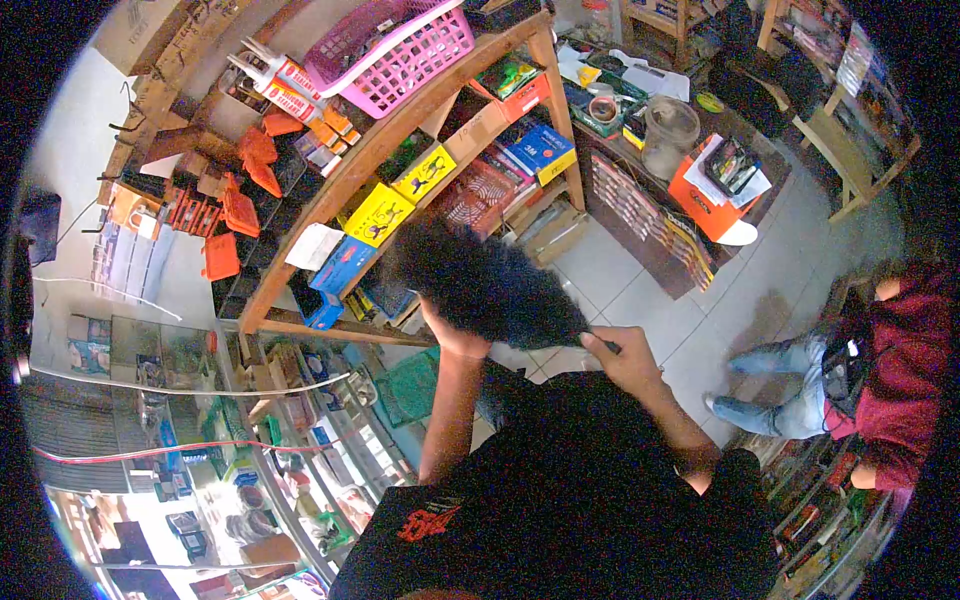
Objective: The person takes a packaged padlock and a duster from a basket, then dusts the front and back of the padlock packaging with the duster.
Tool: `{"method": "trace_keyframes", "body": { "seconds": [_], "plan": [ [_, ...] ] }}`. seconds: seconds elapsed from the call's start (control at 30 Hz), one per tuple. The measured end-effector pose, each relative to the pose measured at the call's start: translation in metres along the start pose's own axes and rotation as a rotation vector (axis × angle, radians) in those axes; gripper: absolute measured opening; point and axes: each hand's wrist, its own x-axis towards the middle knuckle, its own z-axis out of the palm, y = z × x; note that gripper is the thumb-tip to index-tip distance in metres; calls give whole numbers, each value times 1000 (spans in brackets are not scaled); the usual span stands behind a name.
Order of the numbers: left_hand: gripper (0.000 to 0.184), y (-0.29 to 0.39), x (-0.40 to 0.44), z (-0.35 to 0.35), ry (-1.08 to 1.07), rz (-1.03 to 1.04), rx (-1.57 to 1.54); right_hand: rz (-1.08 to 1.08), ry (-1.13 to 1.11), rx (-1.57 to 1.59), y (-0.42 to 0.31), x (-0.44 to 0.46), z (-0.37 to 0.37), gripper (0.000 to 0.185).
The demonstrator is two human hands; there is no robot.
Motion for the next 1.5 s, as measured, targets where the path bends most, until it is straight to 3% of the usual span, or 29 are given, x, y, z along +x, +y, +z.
{"method": "trace_keyframes", "body": {
  "seconds": [0.03,0.13,0.17,0.27,0.3,0.4,0.43,0.53,0.6,0.7,0.77,0.83,0.87,0.9,0.93,0.97,1.03,1.1,1.13,1.2,1.23,1.27,1.33,1.4,1.5],
  "plan": [
    [70,3,-2,5,31,50,-38,-4,-20,-65,-2,-1,-3,31],
    [73,6,-1,-22,16,-72,89,19,-219,-195,-12,-3,-15,32],
    [69,1,2,-26,55,-21,132,5,-156,-171,-11,-5,-14,32],
    [60,2,-1,-3,-86,83,87,-4,-27,-100,-3,-7,-7,32],
    [58,3,6,20,87,167,152,12,-27,-76,0,-6,-6,32],
    [57,-3,0,3,-409,123,102,15,-121,-132,-3,-6,-14,33],
    [61,5,-1,-19,-59,-57,151,7,-167,-174,-5,-6,-18,33],
    [59,9,1,-6,-123,127,144,-22,-5,-77,5,-5,-15,33],
    [59,9,4,24,52,119,70,7,-71,-83,3,-4,-18,32],
    [58,12,-4,-12,-271,-47,134,9,-145,-136,-7,-1,-23,31],
    [61,11,-4,-17,-120,14,158,0,-116,-109,-7,1,-21,31],
    [57,8,-4,26,72,92,105,-9,-17,-3,0,3,-12,30],
    [60,8,-4,19,72,70,38,-3,-100,-29,3,4,-13,31],
    [62,3,-6,5,-96,77,86,-1,-183,-54,6,6,-16,31],
    [66,5,-3,-16,-71,6,88,2,-266,-78,7,8,-17,32],
    [70,7,0,-20,-46,-64,87,-21,-211,-82,4,9,-16,32],
    [74,6,-2,-27,-104,10,126,-63,-97,-92,-5,10,-14,33],
    [71,6,0,8,96,157,174,-30,-84,-52,5,16,-10,32],
    [71,8,0,3,73,40,78,-15,-78,-33,8,19,-10,32],
    [69,5,1,-11,-210,15,170,-63,-196,-130,2,22,-15,31],
    [68,5,2,-17,-32,-69,119,-86,-253,-176,-1,23,-15,30],
    [71,1,2,-14,70,-27,231,-72,-201,-155,-2,23,-13,30],
    [69,7,-1,-3,-104,-87,20,-48,-97,-119,-5,25,-11,29],
    [68,8,0,20,2,67,-110,-28,-131,-42,7,27,-6,28],
    [66,5,5,-1,47,5,138,-108,-146,-84,8,27,-3,28]
  ]
}}
